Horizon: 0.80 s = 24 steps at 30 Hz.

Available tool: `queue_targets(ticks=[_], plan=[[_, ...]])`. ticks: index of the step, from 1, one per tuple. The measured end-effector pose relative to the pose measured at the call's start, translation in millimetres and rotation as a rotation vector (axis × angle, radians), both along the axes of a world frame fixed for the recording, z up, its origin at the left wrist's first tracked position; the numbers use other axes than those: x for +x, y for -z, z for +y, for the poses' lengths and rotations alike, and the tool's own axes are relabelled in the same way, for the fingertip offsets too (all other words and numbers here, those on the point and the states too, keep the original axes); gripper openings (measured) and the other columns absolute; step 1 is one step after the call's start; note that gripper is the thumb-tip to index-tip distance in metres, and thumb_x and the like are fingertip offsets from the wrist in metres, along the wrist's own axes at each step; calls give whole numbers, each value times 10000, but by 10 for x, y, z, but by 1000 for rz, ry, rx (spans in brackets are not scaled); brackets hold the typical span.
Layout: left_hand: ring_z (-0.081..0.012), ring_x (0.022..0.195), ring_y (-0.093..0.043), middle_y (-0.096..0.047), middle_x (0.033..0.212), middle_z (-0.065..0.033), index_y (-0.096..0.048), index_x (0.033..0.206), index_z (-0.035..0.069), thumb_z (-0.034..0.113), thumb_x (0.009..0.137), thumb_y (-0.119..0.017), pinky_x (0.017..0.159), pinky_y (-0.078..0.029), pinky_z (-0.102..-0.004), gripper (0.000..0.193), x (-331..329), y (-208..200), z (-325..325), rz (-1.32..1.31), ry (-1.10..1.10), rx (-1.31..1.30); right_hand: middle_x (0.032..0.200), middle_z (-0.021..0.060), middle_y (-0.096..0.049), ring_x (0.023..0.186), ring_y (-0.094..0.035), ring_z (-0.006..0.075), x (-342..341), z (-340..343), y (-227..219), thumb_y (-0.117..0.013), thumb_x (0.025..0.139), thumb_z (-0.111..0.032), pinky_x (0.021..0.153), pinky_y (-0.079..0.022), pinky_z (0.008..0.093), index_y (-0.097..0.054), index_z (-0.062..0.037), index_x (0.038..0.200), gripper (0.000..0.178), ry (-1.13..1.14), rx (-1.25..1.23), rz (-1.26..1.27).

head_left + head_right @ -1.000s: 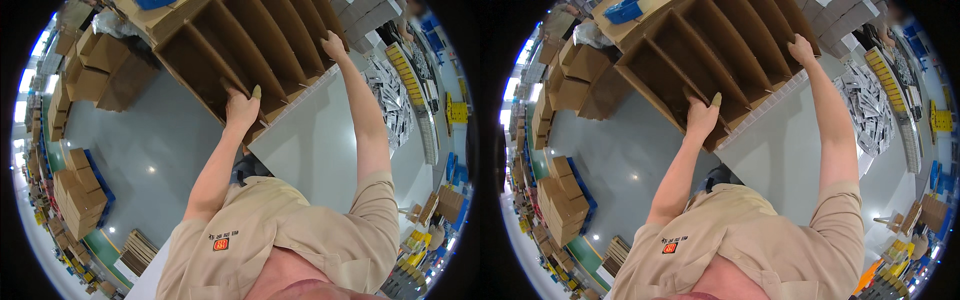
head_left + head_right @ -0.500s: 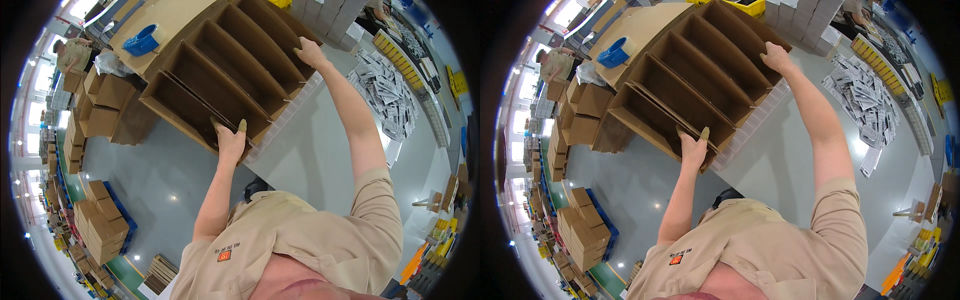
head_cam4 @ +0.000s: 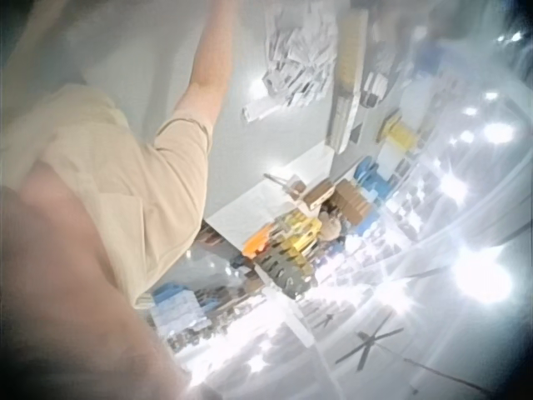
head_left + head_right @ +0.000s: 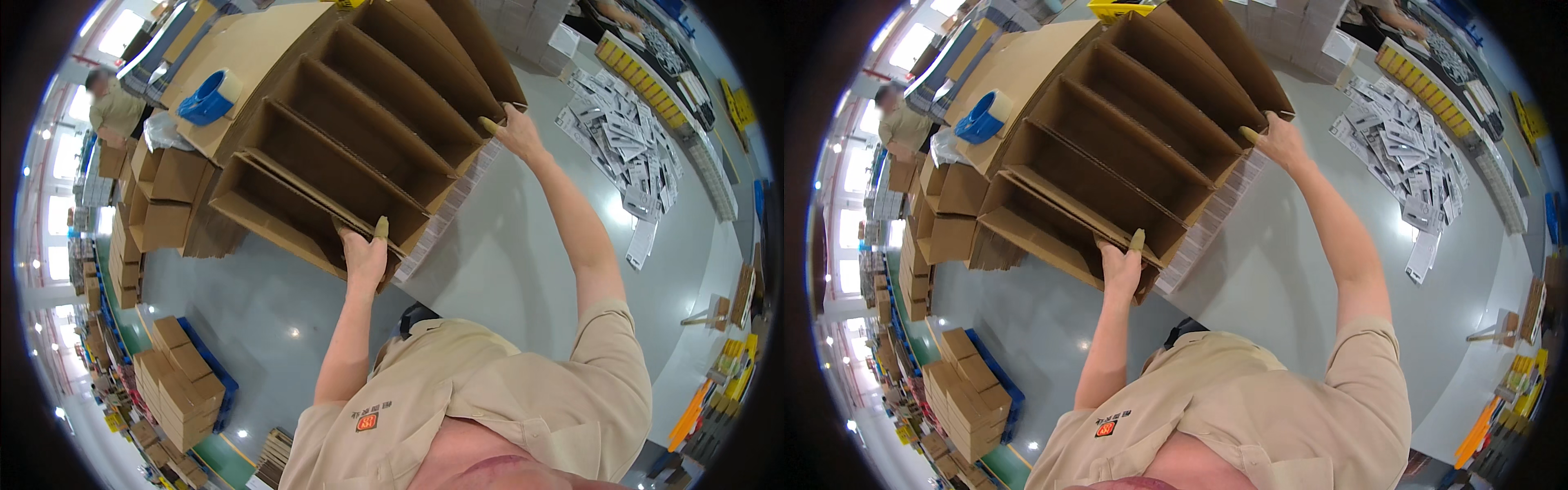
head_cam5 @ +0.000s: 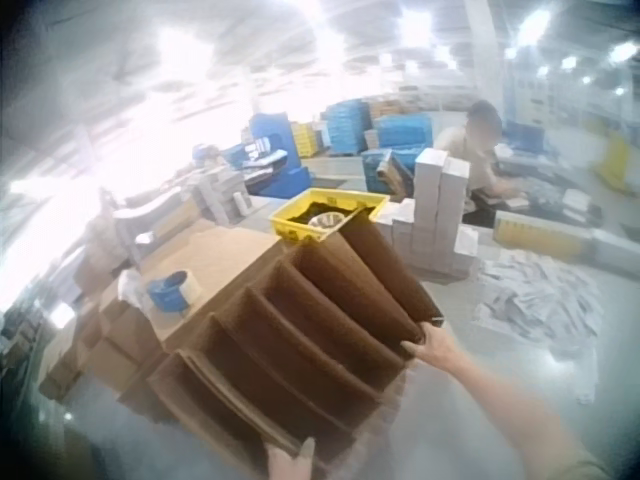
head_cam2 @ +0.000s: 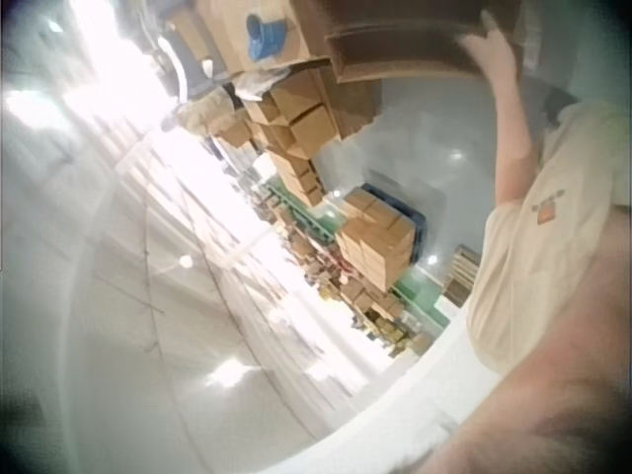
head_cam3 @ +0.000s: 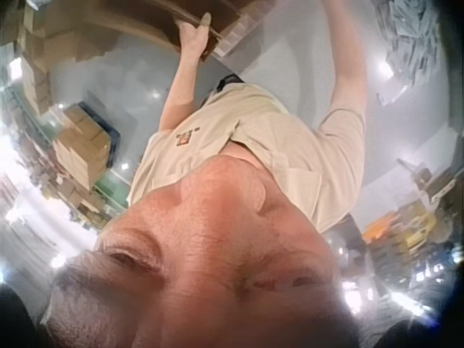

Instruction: The person assembles flat cardboard sheets into boxes using a handheld tape dispenser. They fold the flaps, apply tape to seal seams, and stack the finished boxes. Later, they place small white packets into a divided cardboard tray.

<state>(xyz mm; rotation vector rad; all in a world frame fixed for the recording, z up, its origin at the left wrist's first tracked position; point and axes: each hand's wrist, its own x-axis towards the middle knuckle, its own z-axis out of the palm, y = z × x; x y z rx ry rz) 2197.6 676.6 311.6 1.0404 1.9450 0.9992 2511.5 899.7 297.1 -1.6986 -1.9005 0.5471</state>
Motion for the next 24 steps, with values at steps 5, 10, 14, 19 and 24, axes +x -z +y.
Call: queue_targets(ticks=[5, 10, 14, 19, 24], plan=[[-356, 1294, -502, -516, 1390, -269, -258, 1490, -102, 240, 933, -704, 1117, -360, -427, 791, 85, -219, -69, 72, 76, 30, 966, 284, -688, 947, -660, 449, 156, 200, 267, -668, 897, -296, 827, -515, 519, -657, 17, 1103, 375, -55, 150, 120], [-163, 913, -693, -726, 1058, -156, -613, 1204, -48, 265, 926, -748, 772, -562, -320, 440, 239, -1038, -479, 456, 278, -319, 941, 301, -669, 967, -634, 476, 186, 320, 288, -629, 887, -220, 855, -501, 541, -625, 36, 962, 267, -9, 77, 35], [-162, 792, -682, -730, 900, -124, -637, 1216, -37, 174, 906, -770, 749, -557, -322, 397, 430, -1665, -296, 433, 278, 238, 945, 298, -671, 969, -637, 476, 205, 405, 131, -624, 894, -226, 866, -501, 538, -616, 38, 952, 270, -56, 71, 55], [-384, 1187, -580, -606, 1281, -220, -552, 1340, -18, 237, 921, -733, 1030, -457, -427, 523, 544, -2215, 1026, 932, 486, 810, 953, 289, -682, 974, -644, 467, 173, 480, 19, -622, 895, -207, 874, -510, 531, -622, 38, 963, 255, -89, 49, 71], [-407, 1352, -445, -479, 1438, -252, -416, 1454, -45, 488, 882, -688, 1131, -344, -475, 828, 960, -2479, 2811, 1148, 368, 897, 925, 293, -675, 949, -647, 468, 219, 592, 112, -590, 866, -139, 836, -519, 542, -627, 25, 974, 200, -160, 143, 46]])
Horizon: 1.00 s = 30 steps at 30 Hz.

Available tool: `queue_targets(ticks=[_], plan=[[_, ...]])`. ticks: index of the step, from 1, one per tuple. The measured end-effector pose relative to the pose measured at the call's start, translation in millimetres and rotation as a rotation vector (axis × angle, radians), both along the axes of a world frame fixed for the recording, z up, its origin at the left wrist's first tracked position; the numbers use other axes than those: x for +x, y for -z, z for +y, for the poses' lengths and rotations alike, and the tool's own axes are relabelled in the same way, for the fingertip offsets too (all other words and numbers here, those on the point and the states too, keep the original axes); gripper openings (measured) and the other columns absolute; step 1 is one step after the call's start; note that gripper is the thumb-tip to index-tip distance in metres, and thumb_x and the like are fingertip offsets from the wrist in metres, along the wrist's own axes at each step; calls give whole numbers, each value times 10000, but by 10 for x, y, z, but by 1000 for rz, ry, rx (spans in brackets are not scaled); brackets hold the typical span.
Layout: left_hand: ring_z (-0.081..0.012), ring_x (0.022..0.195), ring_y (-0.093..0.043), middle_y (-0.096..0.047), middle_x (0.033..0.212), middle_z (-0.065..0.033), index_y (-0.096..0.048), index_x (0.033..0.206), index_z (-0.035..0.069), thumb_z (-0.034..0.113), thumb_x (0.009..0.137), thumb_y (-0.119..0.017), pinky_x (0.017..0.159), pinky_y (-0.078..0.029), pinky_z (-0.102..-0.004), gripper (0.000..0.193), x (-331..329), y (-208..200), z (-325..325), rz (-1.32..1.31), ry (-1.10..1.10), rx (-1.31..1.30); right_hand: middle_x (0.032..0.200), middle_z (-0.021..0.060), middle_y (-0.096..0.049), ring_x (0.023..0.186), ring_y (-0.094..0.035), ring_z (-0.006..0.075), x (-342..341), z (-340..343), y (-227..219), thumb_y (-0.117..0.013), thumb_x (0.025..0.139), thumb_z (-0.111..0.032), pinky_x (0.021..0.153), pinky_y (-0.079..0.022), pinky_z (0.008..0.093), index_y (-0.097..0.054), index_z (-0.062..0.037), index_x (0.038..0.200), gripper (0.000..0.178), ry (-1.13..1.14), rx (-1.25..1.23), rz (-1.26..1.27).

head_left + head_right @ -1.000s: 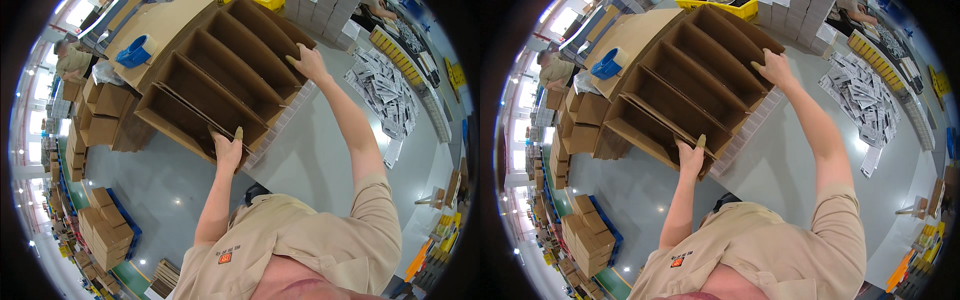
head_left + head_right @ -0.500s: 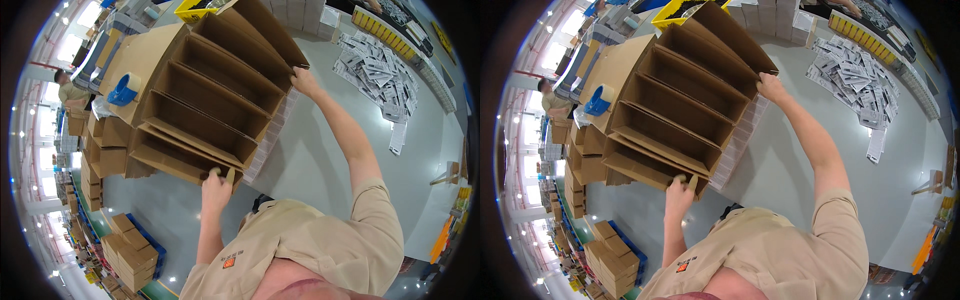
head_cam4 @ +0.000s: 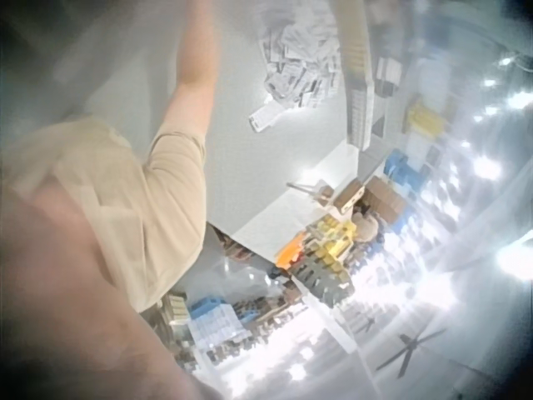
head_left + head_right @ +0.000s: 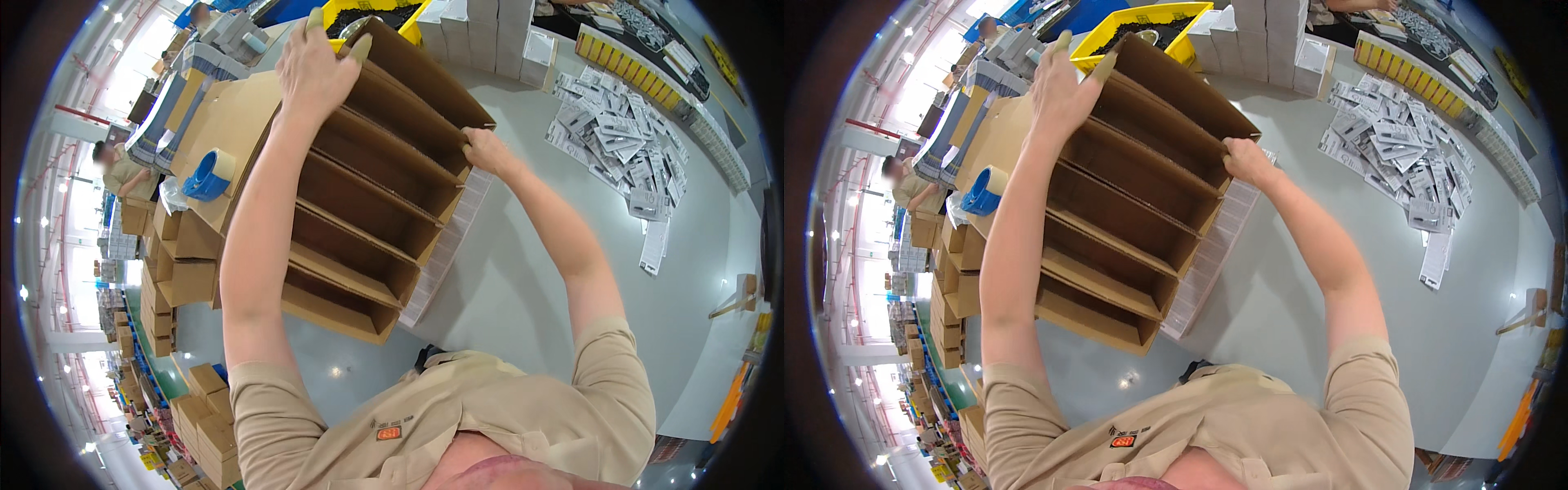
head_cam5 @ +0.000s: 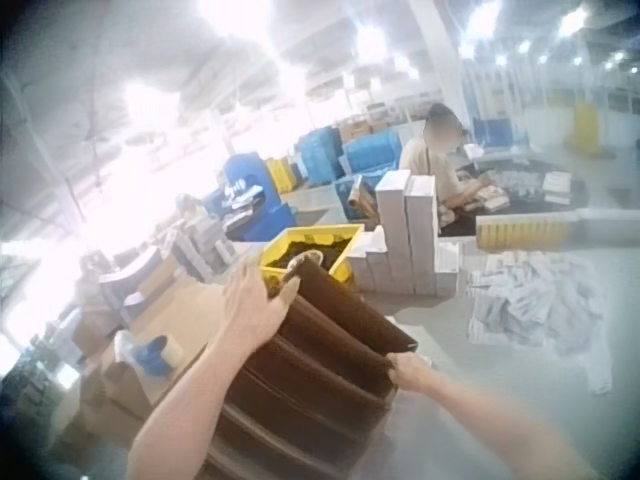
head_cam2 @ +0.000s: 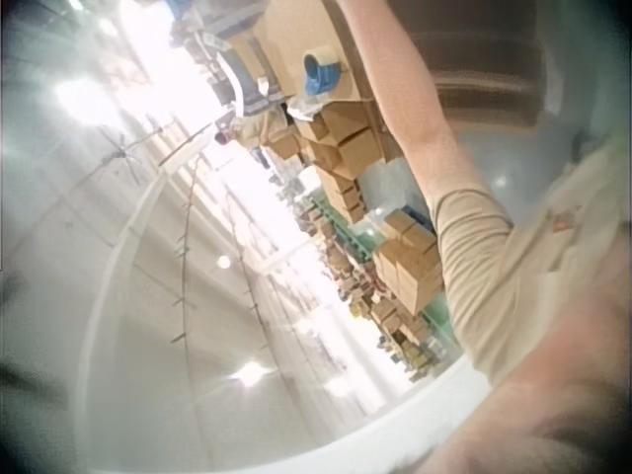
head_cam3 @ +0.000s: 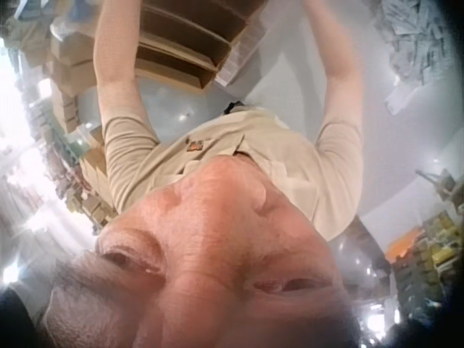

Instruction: The person assembles flat cardboard sheets into boxes using a handheld tape dispenser. They fold the flaps, apply tape to seal seams, and stack the finished boxes. Later, they place small white packets into a divided cardboard tray.

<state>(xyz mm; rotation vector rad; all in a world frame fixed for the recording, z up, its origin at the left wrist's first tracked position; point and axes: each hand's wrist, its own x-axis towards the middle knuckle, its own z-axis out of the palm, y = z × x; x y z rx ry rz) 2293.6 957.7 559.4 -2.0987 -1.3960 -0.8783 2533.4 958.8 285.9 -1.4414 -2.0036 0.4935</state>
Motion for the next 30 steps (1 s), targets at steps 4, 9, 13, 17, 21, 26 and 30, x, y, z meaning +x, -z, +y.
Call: queue_targets(ticks=[4, 9, 13, 17, 21, 26, 30], plan=[[-385, 1359, -478, -520, 1431, -263, -459, 1452, -4, 625, 879, -606, 1121, -377, -465, 863, 128, 59, 1057, 4, -165, -262, 920, 287, -679, 944, -651, 465, 83, 174, -24, -569, 865, -118, 834, -522, 541, -631, 20, 977, 188, -69, 6, 34], [-451, 1222, -567, -624, 1257, -299, -633, 1270, 17, 373, 936, -496, 1044, -434, -502, 506, -98, 364, 1512, 31, -247, -531, 983, 208, -714, 954, -675, 408, 322, 139, 6, -635, 926, -259, 837, -543, 500, -660, -15, 1070, 285, -23, 331, 160], [-486, 1175, -561, -632, 1196, -318, -636, 1192, -17, 353, 973, -484, 996, -434, -509, 456, -183, 405, 1542, 106, -169, -540, 1083, 158, -702, 986, -678, 378, 1013, 136, 297, -652, 932, -313, 850, -548, 454, -671, -35, 1130, 341, 276, 347, 344], [-489, 1142, -569, -646, 1169, -306, -630, 1191, -20, 359, 989, -482, 970, -437, -499, 454, -101, 366, 1533, -53, -184, -505, 1143, 180, -671, 938, -681, 401, 2095, 629, 750, -641, 908, -200, 804, -554, 481, -638, -66, 1178, 301, 684, 215, -70], [-487, 1139, -573, -647, 1168, -306, -631, 1193, -13, 375, 986, -484, 966, -440, -498, 463, -93, 437, 1531, -41, -130, -547, 1118, 187, -639, 1009, -648, 426, 2622, 656, 1350, -657, 897, -237, 822, -534, 502, -627, -69, 1174, 325, 821, -173, -341], [-486, 1155, -572, -642, 1187, -308, -628, 1192, -11, 415, 973, -490, 977, -440, -497, 499, -216, 555, 1605, -36, -145, -511, 1041, 190, -645, 874, -665, 372, 2161, 53, 1450, -681, 909, -231, 771, -545, 472, -651, -51, 1081, 250, 584, -17, -217], [-461, 1203, -565, -633, 1236, -297, -614, 1243, 6, 452, 957, -482, 1005, -429, -503, 545, -277, 571, 1613, 0, -206, -549, 913, 124, -659, 702, -666, 220, 1796, -305, 750, -727, 924, -189, 656, -569, 364, -632, -2, 1029, 234, 793, 252, 268]])
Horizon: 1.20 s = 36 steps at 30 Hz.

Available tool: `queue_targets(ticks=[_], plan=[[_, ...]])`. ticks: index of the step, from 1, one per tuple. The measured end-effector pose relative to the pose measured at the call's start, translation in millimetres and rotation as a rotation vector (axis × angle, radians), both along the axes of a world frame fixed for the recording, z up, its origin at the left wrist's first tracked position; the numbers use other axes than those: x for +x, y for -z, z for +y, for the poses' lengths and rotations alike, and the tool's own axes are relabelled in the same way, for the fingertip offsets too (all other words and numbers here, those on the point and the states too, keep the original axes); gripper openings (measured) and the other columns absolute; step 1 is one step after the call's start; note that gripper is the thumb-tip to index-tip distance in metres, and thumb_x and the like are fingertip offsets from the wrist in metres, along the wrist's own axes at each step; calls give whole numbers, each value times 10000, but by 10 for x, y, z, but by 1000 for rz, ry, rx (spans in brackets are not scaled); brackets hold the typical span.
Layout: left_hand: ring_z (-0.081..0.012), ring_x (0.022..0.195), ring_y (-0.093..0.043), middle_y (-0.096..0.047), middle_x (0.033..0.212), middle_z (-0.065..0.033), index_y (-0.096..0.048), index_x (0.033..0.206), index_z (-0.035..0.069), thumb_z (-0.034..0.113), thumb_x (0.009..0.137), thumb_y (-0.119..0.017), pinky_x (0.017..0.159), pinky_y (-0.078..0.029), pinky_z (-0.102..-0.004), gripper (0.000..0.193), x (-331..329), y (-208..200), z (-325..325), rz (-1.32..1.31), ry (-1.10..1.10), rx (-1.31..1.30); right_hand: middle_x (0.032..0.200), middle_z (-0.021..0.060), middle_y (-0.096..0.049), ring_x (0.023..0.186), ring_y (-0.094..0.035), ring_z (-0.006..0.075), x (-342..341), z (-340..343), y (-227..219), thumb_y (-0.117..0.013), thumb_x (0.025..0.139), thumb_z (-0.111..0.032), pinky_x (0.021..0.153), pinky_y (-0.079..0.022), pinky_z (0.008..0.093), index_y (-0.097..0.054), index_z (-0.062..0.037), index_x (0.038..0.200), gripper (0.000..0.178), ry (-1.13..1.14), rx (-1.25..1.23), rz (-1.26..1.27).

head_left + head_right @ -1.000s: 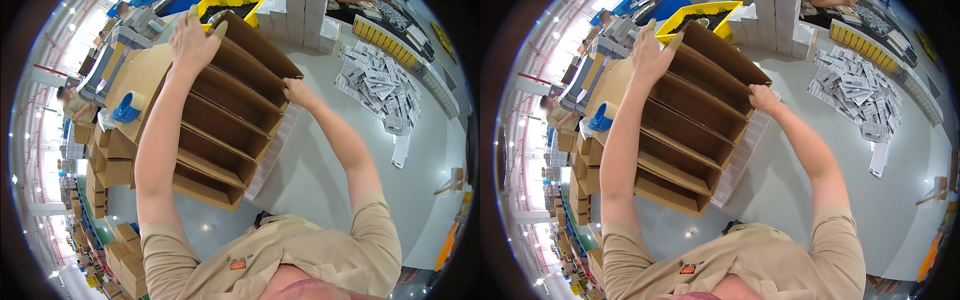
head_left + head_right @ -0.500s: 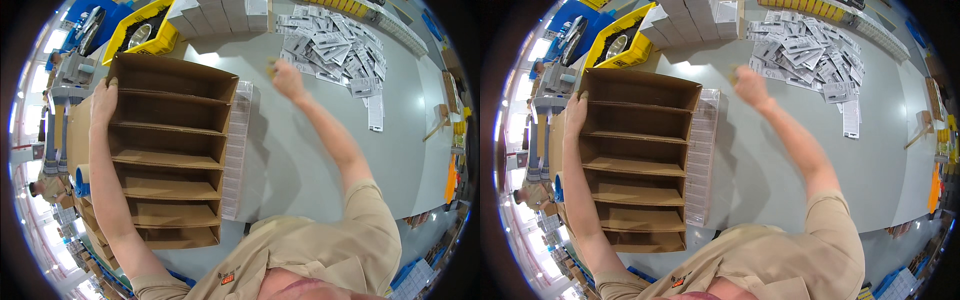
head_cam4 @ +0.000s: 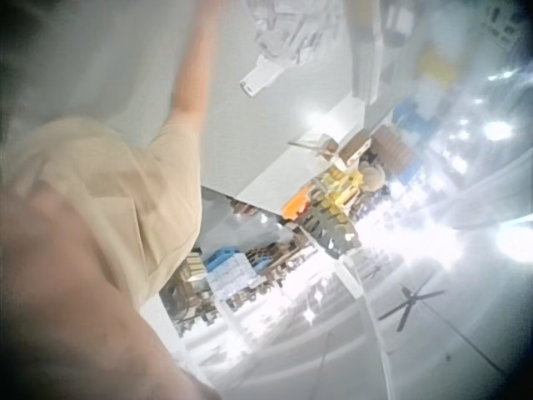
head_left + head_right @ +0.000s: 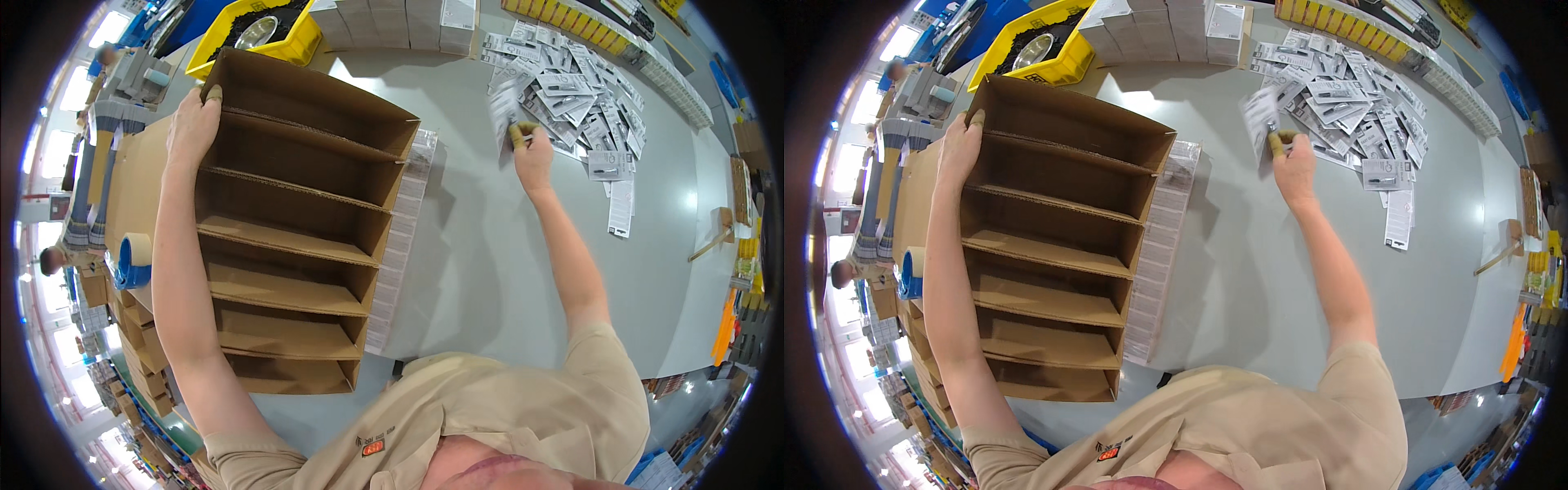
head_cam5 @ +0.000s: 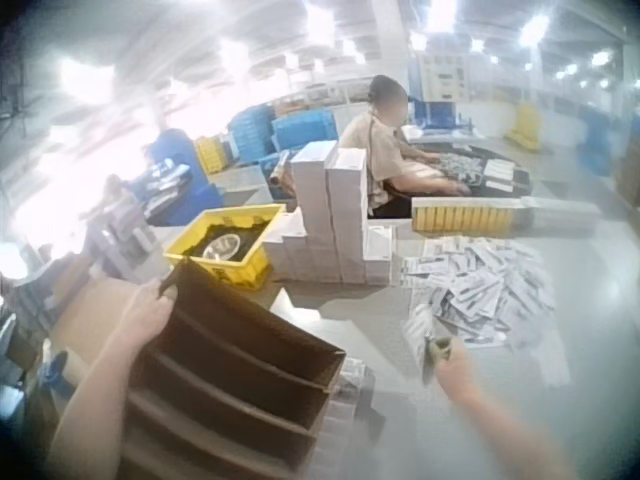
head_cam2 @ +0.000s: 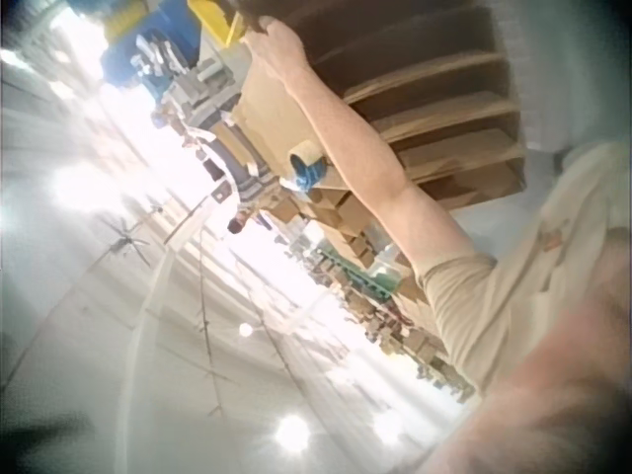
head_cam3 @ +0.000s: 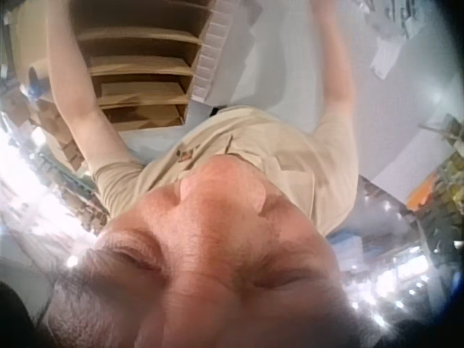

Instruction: The person assembles flat cardboard sheets into boxes using a handheld tape dispenser. They fold the flaps, apply tape to seal seams, and stack the finished boxes. Later, they place small white packets into a divided cardboard tray.

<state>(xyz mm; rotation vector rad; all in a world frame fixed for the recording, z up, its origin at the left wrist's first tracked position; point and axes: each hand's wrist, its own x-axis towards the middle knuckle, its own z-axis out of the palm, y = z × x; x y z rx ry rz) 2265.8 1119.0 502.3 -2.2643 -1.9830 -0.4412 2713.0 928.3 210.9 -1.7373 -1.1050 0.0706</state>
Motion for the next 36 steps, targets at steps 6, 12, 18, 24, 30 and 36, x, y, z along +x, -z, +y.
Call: queue_targets(ticks=[6, 12, 18, 24, 30, 36], plan=[[-435, 1234, -563, -629, 1289, -262, -592, 1311, 23, 458, 963, -475, 1029, -432, -487, 570, -27, -56, -133, -43, -47, -16, 875, 77, -640, 653, -641, 116, -916, 149, -884, -705, 965, -208, 564, -590, 270, -587, 26, 965, 263, -38, 354, 961], [-430, 1251, -554, -618, 1306, -263, -575, 1334, 32, 454, 964, -457, 1055, -416, -494, 573, -109, -36, -101, -28, -44, -47, 736, 50, -651, 614, -587, 122, -2022, 11, -1255, -767, 921, -236, 586, -496, 283, -612, 4, 838, 298, -199, 203, 695], [-427, 1248, -559, -626, 1300, -254, -599, 1264, 39, 466, 968, -438, 1053, -416, -514, 544, -205, 52, -91, -43, -11, -28, 737, 44, -657, 621, -559, 107, -1740, -524, -883, -744, 933, -274, 585, -472, 280, -632, 8, 782, 339, -83, 92, 568], [-420, 1244, -564, -626, 1307, -245, -593, 1279, 43, 474, 970, -433, 1043, -420, -516, 554, -214, 35, -148, -30, -33, -76, 734, 77, -682, 643, -609, 123, -1464, -218, -857, -728, 936, -252, 626, -507, 280, -690, 31, 883, 291, -113, 87, 499], [-430, 1238, -564, -634, 1283, -257, -605, 1294, 42, 447, 969, -472, 1042, -425, -488, 536, -147, -18, -17, -37, -3, -11, 919, 202, -725, 723, -701, 294, -1440, 430, -1348, -629, 955, -236, 708, -544, 405, -704, 30, 1043, 289, -566, -264, -96], [-454, 1209, -573, -642, 1235, -290, -611, 1289, 14, 416, 974, -498, 1017, -433, -487, 524, -93, -37, 14, -78, 27, -55, 1103, 242, -700, 1062, -662, 400, -1604, 1155, -1381, -570, 898, -159, 883, -537, 488, -719, 8, 1019, 255, -753, -830, -280]])
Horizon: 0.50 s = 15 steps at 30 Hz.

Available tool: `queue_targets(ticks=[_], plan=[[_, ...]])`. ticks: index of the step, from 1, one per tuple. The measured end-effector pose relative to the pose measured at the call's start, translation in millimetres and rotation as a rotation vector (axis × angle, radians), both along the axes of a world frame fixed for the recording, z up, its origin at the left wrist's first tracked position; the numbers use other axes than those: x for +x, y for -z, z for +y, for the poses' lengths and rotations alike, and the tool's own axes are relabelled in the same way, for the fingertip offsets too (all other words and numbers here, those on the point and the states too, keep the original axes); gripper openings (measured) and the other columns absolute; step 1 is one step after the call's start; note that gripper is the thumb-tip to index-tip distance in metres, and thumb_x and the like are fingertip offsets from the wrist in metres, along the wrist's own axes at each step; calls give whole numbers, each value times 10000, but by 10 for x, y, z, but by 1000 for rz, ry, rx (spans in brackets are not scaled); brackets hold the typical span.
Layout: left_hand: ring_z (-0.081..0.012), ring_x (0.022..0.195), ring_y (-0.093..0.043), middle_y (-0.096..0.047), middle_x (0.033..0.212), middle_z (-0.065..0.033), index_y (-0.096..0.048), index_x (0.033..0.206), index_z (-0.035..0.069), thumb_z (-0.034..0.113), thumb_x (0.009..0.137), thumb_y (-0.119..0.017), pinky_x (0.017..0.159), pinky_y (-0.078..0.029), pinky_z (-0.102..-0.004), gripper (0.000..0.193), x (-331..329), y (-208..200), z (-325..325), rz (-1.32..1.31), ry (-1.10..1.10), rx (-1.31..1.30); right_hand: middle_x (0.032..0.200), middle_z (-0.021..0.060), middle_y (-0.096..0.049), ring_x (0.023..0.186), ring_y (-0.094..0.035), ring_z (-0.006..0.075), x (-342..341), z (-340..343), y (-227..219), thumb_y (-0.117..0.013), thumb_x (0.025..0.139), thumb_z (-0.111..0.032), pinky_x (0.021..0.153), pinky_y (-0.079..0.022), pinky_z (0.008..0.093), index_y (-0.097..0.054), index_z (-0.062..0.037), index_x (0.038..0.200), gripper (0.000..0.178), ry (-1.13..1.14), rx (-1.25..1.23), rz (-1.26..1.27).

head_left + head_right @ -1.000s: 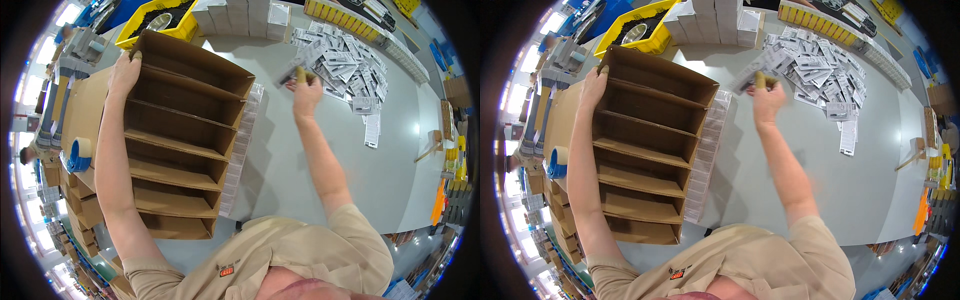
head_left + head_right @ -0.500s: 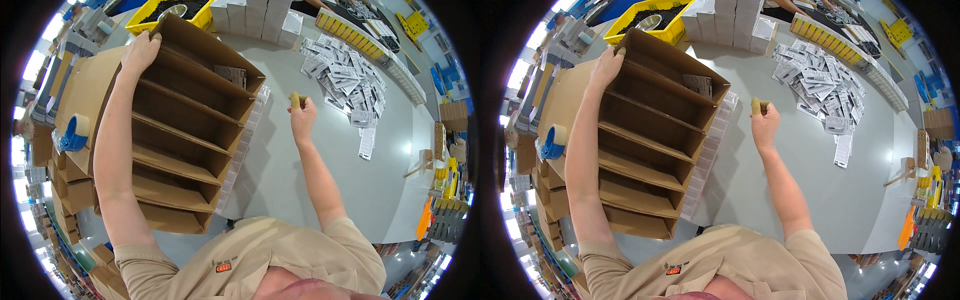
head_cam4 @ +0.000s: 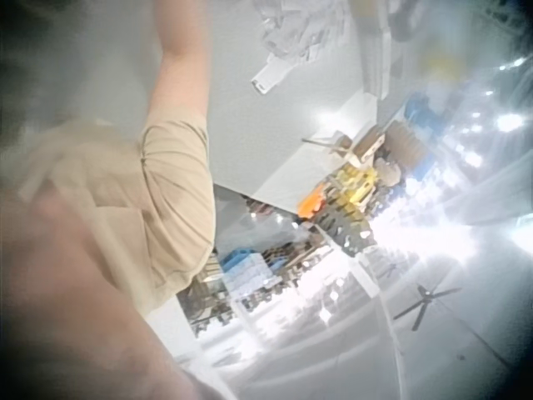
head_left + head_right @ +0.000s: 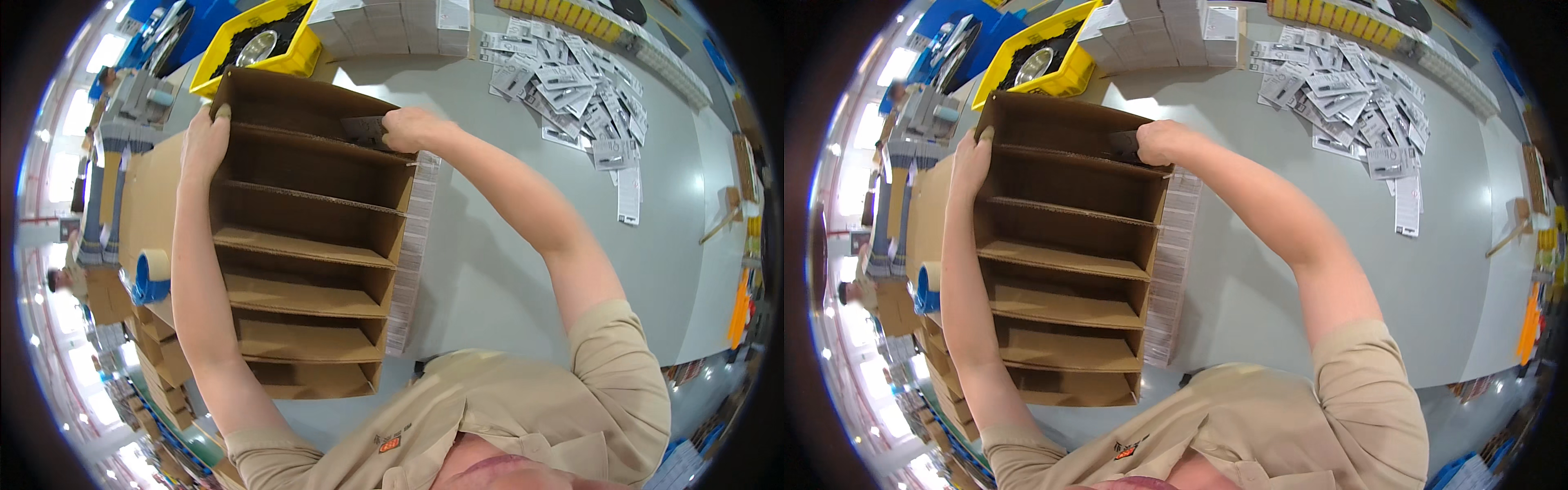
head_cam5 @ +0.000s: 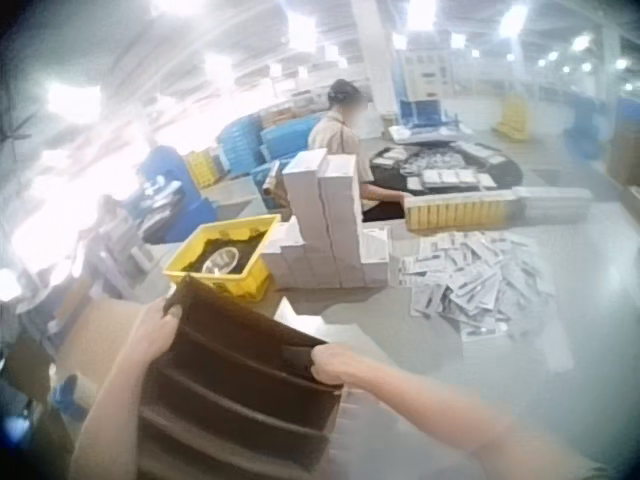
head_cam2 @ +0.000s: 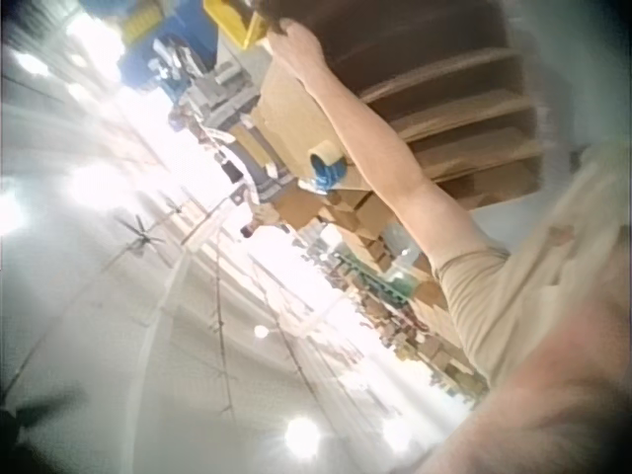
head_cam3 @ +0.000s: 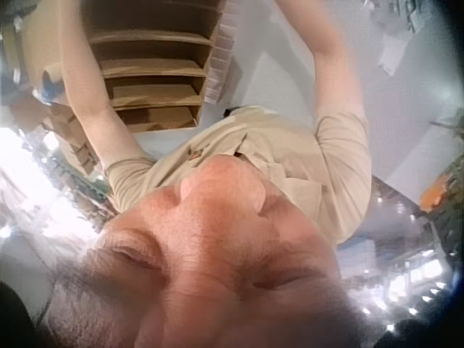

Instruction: The person assembles flat cardboard sheets into boxes using a handheld tape dispenser. They fold the flaps, apply tape to seal seams, and stack the finished boxes. Later, they place small white packets into a divided cardboard tray.

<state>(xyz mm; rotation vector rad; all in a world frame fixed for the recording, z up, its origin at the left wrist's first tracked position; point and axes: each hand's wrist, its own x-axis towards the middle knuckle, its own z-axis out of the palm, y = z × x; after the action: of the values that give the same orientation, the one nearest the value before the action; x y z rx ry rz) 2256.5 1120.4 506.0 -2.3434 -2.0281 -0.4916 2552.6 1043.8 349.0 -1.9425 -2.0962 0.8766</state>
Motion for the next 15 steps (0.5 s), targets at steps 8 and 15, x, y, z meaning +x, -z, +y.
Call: queue_targets(ticks=[8, 15], plan=[[-465, 1203, -567, -642, 1227, -294, -618, 1252, -8, 424, 963, -486, 1006, -434, -501, 536, 122, -101, 121, 132, 49, 49, 1001, 226, -715, 961, -676, 399, 97, 64, 240, -665, 864, -180, 878, -533, 469, -740, -29, 986, 208, 280, 527, 406], [-455, 1214, -566, -642, 1241, -282, -612, 1278, 7, 443, 954, -489, 1018, -434, -496, 557, 11, 11, 80, 132, -21, -9, 888, 208, -707, 821, -684, 341, 104, -185, 207, -704, 900, -207, 762, -529, 434, -716, -22, 1017, 219, 278, 557, 332]])
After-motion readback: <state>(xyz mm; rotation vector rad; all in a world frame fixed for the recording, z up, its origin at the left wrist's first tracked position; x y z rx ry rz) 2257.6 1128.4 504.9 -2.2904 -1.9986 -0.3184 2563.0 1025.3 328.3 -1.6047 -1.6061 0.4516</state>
